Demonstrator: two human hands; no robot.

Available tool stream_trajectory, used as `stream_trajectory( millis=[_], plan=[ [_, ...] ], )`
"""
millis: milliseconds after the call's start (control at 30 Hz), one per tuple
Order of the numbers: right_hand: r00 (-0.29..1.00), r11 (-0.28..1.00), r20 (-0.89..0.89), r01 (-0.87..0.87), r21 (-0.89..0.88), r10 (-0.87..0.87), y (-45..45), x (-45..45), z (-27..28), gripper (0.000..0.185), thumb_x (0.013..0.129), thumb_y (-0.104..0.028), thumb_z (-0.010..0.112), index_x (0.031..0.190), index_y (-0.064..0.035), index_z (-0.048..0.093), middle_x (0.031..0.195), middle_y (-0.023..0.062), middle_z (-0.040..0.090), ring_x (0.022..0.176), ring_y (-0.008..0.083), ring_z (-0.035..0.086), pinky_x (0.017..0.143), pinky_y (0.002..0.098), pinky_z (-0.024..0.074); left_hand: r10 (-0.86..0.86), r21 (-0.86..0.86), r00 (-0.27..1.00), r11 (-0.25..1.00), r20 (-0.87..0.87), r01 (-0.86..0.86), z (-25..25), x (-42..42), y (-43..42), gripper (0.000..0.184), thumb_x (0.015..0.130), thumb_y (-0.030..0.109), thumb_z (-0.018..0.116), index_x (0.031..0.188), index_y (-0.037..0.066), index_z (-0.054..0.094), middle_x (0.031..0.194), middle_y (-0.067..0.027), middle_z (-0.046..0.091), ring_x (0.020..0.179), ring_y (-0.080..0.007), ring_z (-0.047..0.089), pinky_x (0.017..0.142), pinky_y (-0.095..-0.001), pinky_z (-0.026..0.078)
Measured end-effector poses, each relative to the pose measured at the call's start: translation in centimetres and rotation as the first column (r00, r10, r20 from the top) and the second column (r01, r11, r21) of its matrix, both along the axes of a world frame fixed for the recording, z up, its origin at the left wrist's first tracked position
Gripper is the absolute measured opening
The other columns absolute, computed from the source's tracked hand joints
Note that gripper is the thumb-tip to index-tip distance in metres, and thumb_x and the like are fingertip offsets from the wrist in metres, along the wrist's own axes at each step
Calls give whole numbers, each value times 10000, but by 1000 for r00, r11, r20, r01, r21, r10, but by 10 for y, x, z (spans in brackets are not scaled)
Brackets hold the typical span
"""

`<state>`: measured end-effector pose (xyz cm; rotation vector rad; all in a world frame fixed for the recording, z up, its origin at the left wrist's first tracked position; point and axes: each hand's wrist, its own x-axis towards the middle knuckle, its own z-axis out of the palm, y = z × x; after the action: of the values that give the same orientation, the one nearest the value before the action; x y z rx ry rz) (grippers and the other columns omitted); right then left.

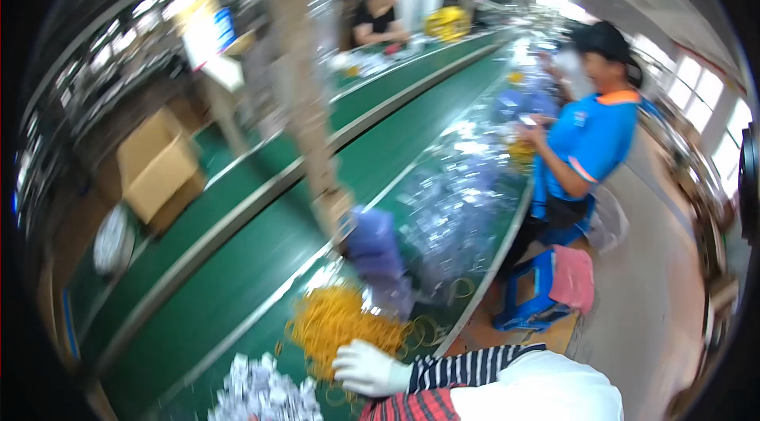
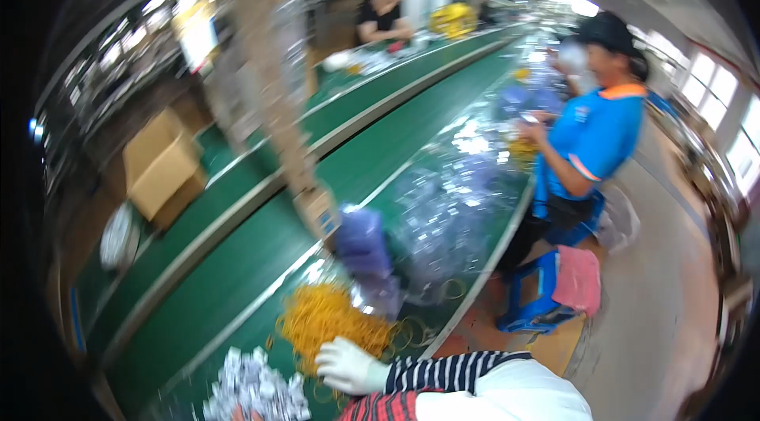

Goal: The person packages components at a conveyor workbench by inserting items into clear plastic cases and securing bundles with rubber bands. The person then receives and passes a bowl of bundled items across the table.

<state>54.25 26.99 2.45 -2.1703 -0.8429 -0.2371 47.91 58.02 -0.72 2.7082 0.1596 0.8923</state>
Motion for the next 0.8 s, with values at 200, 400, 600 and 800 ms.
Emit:
stream_trajectory(
  millis=[200, 400, 600, 800],
  plan=[
    [991, 917, -38, -131, -377, 126, 3, 0, 4, 481, 793, -415, 644, 1143, -95, 568, 1305, 169, 458, 1243, 413, 367, 1019, 596, 268, 471, -58, 876, 877, -100, -478, 9, -58, 55, 430, 897, 138, 571, 1289, -7, 472, 1328, -173, 462, 1241, -332, 402, 1030, -432, 309],
    [919, 800, -49, -365, -476, 390, 29, 2, -19, 517, 797, -413, 649, 1203, -112, 540, 1371, 164, 416, 1301, 403, 336, 1047, 604, 249, 728, -300, 612, 536, -310, -789, -55, -102, 101, 524, 973, 390, 431, 1393, 79, 393, 1411, -185, 379, 1301, -341, 337, 1066, -447, 263],
    [964, 813, -32, -240, -531, 264, 31, 18, -41, 397, 852, -260, 548, 1226, -127, 538, 1343, 162, 455, 1296, 394, 350, 1057, 618, 222, 592, -472, 759, 605, -272, -641, -100, -89, 102, 497, 997, 327, 359, 1409, 49, 352, 1395, -237, 379, 1288, -393, 335, 1060, -457, 258],
    [980, 749, 59, -106, -655, 190, 0, 32, -53, 403, 846, -211, 504, 1246, -181, 541, 1323, 118, 489, 1292, 368, 372, 1063, 625, 215, 507, -453, 849, 728, -150, -514, -100, -59, 79, 468, 983, 250, 387, 1378, -1, 376, 1370, -250, 403, 1254, -386, 381, 1039, -448, 288]
  ],
)
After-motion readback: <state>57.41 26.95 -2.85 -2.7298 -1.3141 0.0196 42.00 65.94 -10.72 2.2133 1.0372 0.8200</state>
